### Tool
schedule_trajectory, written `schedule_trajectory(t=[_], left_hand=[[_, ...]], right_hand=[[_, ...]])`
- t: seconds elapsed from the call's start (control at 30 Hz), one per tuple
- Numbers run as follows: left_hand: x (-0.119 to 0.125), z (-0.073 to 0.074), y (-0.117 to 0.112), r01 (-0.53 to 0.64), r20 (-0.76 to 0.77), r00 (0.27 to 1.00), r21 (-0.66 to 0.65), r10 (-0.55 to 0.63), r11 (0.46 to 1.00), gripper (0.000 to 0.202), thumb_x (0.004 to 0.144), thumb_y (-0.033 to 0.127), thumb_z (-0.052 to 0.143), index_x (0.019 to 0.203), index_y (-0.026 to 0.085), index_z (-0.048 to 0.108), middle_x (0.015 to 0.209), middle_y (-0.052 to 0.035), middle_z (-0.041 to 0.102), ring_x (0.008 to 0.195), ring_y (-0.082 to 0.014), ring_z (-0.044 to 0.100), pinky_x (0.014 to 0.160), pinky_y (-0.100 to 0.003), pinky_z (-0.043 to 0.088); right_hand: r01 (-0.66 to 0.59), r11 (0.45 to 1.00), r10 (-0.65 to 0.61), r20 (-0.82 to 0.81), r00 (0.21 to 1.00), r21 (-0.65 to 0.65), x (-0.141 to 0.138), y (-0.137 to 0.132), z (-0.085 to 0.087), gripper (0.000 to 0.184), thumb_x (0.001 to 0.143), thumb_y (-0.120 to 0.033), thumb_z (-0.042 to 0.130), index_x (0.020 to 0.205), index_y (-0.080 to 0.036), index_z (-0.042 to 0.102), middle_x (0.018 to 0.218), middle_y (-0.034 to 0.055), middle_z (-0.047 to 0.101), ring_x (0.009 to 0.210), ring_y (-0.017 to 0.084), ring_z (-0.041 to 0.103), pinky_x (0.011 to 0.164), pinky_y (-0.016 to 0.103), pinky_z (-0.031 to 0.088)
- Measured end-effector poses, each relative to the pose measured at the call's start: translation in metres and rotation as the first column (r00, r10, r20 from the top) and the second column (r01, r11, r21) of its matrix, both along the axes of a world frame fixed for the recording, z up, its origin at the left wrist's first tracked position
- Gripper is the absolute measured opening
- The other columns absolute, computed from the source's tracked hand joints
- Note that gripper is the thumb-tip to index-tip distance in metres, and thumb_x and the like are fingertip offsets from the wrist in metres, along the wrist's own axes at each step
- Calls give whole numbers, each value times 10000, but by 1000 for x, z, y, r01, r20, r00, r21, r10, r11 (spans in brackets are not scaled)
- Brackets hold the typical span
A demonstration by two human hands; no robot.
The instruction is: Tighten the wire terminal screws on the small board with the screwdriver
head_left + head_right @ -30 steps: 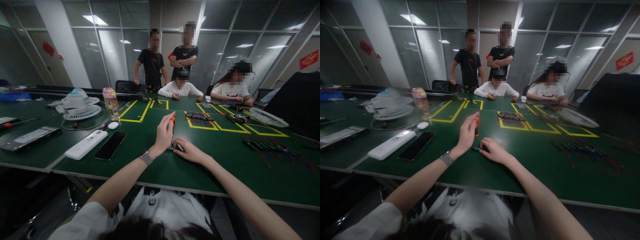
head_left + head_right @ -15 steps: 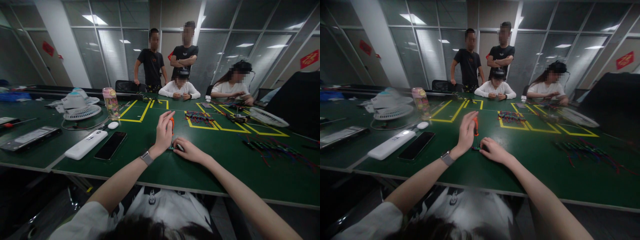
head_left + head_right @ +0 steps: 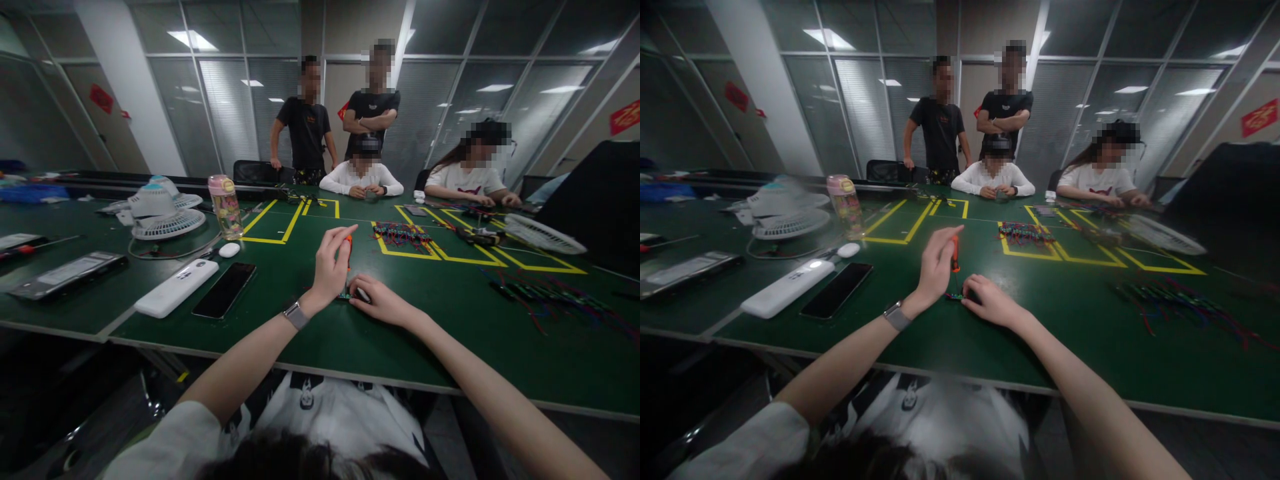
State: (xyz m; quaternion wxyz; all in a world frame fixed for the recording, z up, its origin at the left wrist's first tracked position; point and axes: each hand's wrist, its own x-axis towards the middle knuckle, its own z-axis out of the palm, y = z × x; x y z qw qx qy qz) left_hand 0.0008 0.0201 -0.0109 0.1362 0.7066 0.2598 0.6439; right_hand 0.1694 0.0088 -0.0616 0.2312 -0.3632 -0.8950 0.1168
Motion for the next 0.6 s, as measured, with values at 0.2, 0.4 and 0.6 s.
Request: schedule_trajectory(t=[0.2,0.4,0.6], left_hand=[[1,-1,1,-12,2,1000,-39,12,999,283,969,250,442,1209,212,587,1062,-64,658,985,-182,603,906,-327,465],[0,3,-4,-117,-34,993,-15,116,993,217,913,290,564,1091,222,668,960,-45,548,923,-165,556,876,-299,463],[0,1,0,11,2,1000,-11,-11,1000,326,984,214,383,1235,214,591,1149,-71,625,1076,-174,577,962,-330,445]], right_hand=[[0,1000,0,-6,1000,-5,0,0,-1,31,872,-174,584,895,-186,566,967,76,596,912,220,559,843,369,478],[-3,1000,3,-22,1000,2,0,0,-1,40,867,-172,591,893,-190,567,966,72,596,912,219,560,846,371,477],[-5,1000,5,-11,1000,-6,0,0,0,33,871,-172,583,888,-192,564,958,71,598,908,217,560,840,363,477]])
